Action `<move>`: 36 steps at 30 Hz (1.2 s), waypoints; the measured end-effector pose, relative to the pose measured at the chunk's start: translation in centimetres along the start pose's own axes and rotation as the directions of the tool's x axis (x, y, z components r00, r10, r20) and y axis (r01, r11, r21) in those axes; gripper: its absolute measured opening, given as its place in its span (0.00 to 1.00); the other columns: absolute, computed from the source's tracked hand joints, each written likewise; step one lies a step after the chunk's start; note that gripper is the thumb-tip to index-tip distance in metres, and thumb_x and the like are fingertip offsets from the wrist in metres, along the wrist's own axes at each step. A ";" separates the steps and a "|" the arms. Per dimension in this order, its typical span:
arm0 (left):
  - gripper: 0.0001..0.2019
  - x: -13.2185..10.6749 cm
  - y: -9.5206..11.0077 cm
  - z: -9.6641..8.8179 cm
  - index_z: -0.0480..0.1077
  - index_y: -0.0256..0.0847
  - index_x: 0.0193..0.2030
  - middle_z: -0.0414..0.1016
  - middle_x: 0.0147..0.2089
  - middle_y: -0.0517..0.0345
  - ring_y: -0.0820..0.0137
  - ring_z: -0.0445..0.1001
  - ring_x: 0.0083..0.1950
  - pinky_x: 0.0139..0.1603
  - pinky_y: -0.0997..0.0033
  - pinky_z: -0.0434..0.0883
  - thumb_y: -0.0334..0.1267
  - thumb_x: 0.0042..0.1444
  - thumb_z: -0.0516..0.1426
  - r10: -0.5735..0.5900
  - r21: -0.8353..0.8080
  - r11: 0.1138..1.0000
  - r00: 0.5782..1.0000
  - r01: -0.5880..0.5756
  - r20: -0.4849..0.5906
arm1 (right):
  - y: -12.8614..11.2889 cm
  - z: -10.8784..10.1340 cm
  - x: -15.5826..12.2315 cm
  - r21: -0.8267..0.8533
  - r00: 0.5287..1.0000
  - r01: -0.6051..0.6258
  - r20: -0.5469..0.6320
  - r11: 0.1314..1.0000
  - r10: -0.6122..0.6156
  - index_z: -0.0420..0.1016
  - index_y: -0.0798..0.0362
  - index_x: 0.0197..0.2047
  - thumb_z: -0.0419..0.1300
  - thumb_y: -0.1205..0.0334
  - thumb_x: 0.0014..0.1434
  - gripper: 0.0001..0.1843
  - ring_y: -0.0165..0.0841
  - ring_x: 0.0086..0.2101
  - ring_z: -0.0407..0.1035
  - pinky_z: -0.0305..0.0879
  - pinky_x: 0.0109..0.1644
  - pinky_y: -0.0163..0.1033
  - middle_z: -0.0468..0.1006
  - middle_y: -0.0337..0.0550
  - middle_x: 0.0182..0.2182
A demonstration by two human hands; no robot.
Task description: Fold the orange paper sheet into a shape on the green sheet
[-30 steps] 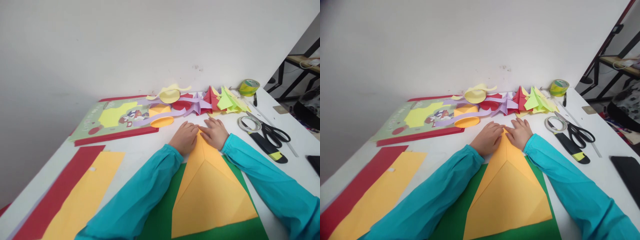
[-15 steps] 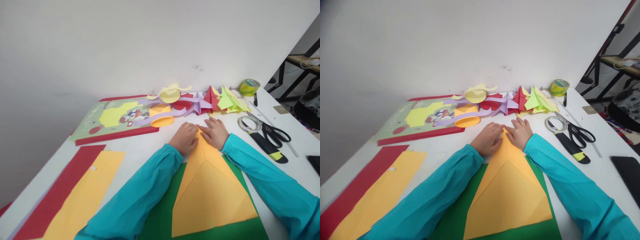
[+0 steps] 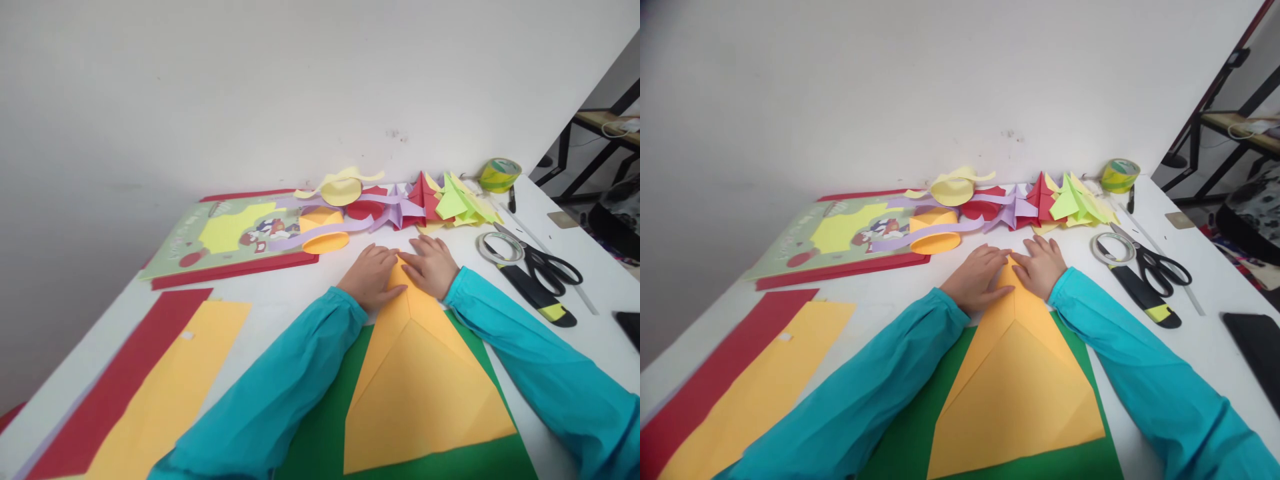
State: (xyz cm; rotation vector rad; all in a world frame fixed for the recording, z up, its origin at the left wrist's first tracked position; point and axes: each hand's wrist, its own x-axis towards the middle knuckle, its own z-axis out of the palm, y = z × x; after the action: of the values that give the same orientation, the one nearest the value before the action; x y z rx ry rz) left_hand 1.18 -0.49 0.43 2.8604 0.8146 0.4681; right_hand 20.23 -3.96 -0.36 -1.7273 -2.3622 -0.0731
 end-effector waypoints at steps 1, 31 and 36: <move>0.25 0.0 0.0 0.0 0.66 0.32 0.53 0.69 0.58 0.38 0.51 0.66 0.57 0.63 0.43 0.57 0.50 0.55 0.55 -0.001 0.001 1.000 1.000 0.001 0.002 | 0.0 0.0 0.0 0.001 1.000 0.000 0.000 1.000 0.000 0.71 0.44 0.59 0.50 0.53 0.65 0.22 0.51 0.61 0.52 0.48 0.61 0.60 0.67 0.51 0.59; 0.32 -0.2 0.3 0.0 0.65 0.31 0.55 0.69 0.58 0.37 0.49 0.66 0.58 0.64 0.41 0.54 0.57 0.54 0.56 0.000 0.094 0.996 0.999 -0.003 0.032 | -0.3 -0.4 0.0 0.018 1.000 -0.013 0.023 1.000 0.013 0.71 0.44 0.59 0.50 0.53 0.65 0.22 0.51 0.62 0.52 0.47 0.62 0.61 0.66 0.51 0.60; 0.32 -0.3 0.4 0.1 0.64 0.29 0.57 0.70 0.57 0.36 0.49 0.67 0.57 0.63 0.41 0.55 0.56 0.55 0.55 0.005 0.119 0.993 1.000 -0.009 0.029 | -0.4 -0.4 0.0 0.021 1.000 -0.018 0.025 1.000 0.018 0.72 0.44 0.59 0.50 0.53 0.65 0.22 0.51 0.62 0.52 0.47 0.62 0.61 0.66 0.51 0.60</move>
State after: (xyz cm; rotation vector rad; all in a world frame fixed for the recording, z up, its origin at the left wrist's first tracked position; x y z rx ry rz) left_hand 1.13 -1.02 0.35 2.9719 0.8554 0.3904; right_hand 19.97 -4.18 0.10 -1.7498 -2.3558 -0.0243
